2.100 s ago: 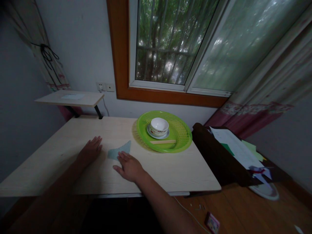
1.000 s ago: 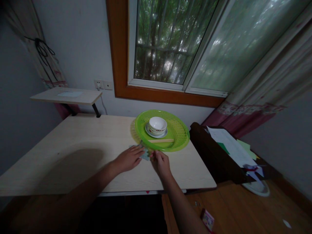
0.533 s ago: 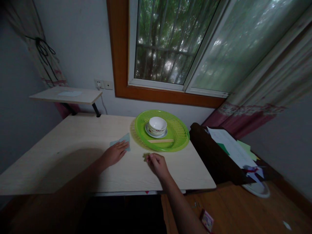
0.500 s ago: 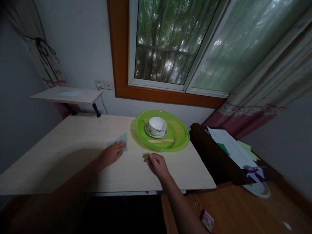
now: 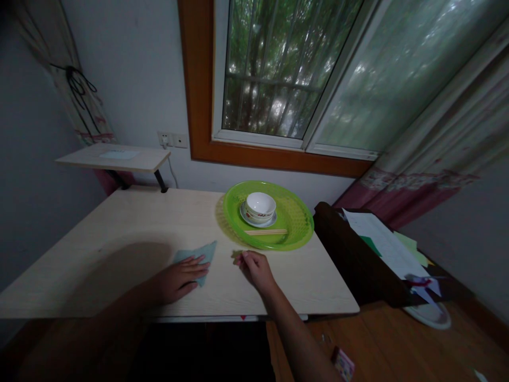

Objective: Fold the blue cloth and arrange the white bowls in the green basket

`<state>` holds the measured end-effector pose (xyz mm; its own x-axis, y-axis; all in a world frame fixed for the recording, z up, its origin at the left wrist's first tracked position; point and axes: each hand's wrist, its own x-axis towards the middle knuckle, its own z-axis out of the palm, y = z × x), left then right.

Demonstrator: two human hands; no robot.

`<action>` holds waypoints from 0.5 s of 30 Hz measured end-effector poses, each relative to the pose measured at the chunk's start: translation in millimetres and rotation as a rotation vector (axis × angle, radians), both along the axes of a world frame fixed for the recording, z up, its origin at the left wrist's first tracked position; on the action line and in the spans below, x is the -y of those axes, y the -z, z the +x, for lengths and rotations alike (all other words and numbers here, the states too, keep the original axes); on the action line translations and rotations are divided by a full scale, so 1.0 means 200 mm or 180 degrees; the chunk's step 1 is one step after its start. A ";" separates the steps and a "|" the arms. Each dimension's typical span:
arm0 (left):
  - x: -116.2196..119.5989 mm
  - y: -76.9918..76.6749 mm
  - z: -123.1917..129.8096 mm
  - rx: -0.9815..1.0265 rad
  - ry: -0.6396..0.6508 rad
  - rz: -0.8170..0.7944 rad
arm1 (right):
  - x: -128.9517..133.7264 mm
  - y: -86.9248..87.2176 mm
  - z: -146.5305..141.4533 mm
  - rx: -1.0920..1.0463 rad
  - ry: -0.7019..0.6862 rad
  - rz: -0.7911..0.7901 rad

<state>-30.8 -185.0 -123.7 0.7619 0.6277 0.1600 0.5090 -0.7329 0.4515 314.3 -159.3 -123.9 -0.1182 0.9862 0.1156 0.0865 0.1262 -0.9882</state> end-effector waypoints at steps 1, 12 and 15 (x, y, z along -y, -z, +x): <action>0.00 -0.01 0.06 0.0008 0.0105 -0.0015 | 0.00 0.00 0.00 -0.0103 0.0041 -0.0034; -0.26 -0.02 0.23 0.0011 -0.0091 0.0070 | 0.00 0.04 0.03 -0.0383 0.0221 -0.0107; -0.31 -0.01 -0.02 -0.0006 -0.0346 0.0042 | 0.00 0.05 0.03 -0.0365 0.0209 -0.0117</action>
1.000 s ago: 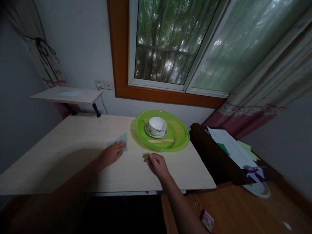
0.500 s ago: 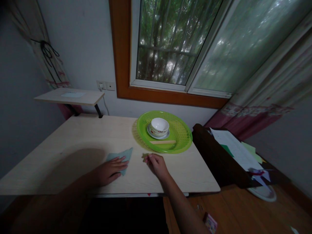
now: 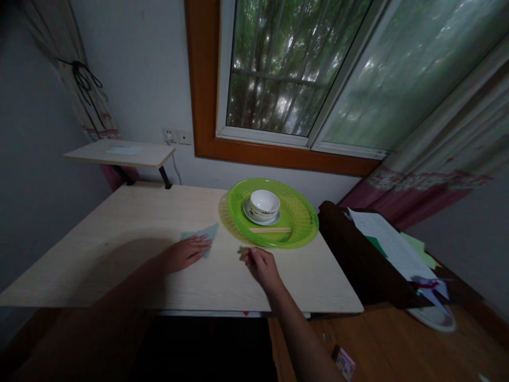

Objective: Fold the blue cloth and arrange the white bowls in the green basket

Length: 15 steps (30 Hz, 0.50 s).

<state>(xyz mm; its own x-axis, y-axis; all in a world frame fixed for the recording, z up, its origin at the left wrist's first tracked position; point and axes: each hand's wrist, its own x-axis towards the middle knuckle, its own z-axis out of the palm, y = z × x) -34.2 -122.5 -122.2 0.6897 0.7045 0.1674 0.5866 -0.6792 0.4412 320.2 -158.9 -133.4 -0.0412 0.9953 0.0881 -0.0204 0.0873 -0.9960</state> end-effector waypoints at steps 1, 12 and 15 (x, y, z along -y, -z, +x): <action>0.00 0.01 -0.09 -0.0038 -0.0094 -0.0022 | 0.00 0.00 0.00 0.0009 -0.0006 -0.0010; 0.41 -0.06 -0.43 -0.0166 -0.0144 -0.0338 | 0.02 -0.04 -0.02 -0.0214 -0.0084 -0.0112; 0.44 -0.08 -0.32 -0.0058 0.0192 -0.0459 | 0.02 -0.05 -0.02 -0.0202 -0.0088 -0.0115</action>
<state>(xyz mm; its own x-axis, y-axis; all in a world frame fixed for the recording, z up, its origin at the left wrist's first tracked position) -98.4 -210.8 -106.3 0.7335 0.6774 0.0546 0.5554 -0.6439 0.5262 316.7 -162.9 -124.1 -0.0642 0.9964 0.0556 -0.0855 0.0500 -0.9951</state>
